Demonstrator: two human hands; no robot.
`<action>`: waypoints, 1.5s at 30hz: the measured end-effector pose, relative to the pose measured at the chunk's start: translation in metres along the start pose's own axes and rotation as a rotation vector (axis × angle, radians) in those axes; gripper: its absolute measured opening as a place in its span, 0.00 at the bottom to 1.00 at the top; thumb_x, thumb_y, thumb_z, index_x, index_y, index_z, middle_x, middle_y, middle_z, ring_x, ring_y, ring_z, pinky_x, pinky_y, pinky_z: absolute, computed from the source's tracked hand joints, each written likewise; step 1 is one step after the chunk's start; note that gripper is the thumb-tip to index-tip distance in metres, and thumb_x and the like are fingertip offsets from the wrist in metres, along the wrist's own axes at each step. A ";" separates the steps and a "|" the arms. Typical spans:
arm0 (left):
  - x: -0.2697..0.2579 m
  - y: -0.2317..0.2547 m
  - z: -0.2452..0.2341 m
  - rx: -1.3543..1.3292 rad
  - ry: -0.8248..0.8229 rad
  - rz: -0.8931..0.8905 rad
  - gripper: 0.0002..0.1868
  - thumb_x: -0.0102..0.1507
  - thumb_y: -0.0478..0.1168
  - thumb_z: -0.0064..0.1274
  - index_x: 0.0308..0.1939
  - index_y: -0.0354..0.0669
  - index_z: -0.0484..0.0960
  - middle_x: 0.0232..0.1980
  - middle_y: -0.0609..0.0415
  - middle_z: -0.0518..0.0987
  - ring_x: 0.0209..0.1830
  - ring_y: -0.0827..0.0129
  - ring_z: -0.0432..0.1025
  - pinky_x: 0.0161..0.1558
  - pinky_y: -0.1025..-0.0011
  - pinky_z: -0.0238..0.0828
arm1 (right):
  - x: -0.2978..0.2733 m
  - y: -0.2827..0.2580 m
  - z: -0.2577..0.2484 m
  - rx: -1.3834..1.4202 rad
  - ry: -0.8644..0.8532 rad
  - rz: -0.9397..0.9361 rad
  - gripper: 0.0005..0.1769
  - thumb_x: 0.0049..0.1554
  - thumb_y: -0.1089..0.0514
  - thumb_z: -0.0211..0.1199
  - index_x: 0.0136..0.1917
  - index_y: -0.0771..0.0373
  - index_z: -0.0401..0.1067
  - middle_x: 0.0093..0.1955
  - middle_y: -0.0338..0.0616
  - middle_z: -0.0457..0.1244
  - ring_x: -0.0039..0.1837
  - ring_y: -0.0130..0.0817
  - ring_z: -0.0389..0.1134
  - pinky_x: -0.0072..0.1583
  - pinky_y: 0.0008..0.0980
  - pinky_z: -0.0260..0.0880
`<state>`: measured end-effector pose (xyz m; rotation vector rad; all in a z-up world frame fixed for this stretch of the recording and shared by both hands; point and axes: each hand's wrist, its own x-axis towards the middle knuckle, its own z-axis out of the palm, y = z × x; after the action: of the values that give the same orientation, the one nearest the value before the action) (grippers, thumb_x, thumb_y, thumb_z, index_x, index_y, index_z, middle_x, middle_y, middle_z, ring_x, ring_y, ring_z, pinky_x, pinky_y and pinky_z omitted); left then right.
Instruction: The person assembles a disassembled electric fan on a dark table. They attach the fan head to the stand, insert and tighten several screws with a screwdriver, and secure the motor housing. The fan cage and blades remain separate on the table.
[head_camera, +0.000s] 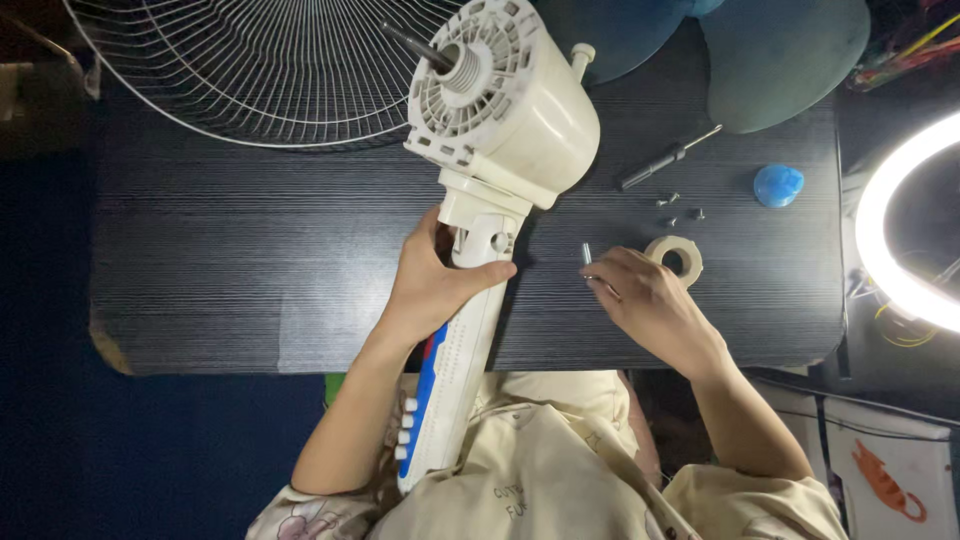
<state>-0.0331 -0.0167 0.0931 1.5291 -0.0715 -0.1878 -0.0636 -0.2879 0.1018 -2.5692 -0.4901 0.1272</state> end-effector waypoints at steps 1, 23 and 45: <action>0.000 0.001 0.002 0.014 0.010 -0.006 0.37 0.49 0.36 0.72 0.59 0.31 0.74 0.50 0.50 0.83 0.50 0.70 0.77 0.53 0.70 0.76 | 0.002 0.002 0.000 0.022 0.005 -0.006 0.09 0.59 0.60 0.62 0.52 0.64 0.77 0.48 0.42 0.68 0.48 0.39 0.72 0.51 0.38 0.73; -0.007 0.002 0.019 -0.067 0.081 0.023 0.30 0.51 0.33 0.71 0.56 0.31 0.77 0.50 0.49 0.84 0.50 0.70 0.79 0.53 0.73 0.77 | 0.055 -0.038 -0.009 0.881 -0.080 0.034 0.11 0.59 0.69 0.65 0.56 0.73 0.77 0.47 0.47 0.71 0.41 0.25 0.71 0.43 0.22 0.74; -0.004 -0.009 0.016 -0.112 0.081 0.029 0.30 0.52 0.33 0.71 0.56 0.29 0.75 0.51 0.48 0.84 0.50 0.71 0.79 0.52 0.72 0.78 | 0.051 -0.073 -0.026 0.359 0.069 -0.288 0.12 0.54 0.68 0.67 0.54 0.66 0.79 0.49 0.48 0.70 0.47 0.31 0.75 0.45 0.26 0.77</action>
<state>-0.0407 -0.0318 0.0848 1.4216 -0.0185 -0.1047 -0.0346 -0.2231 0.1616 -2.1227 -0.7319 0.0210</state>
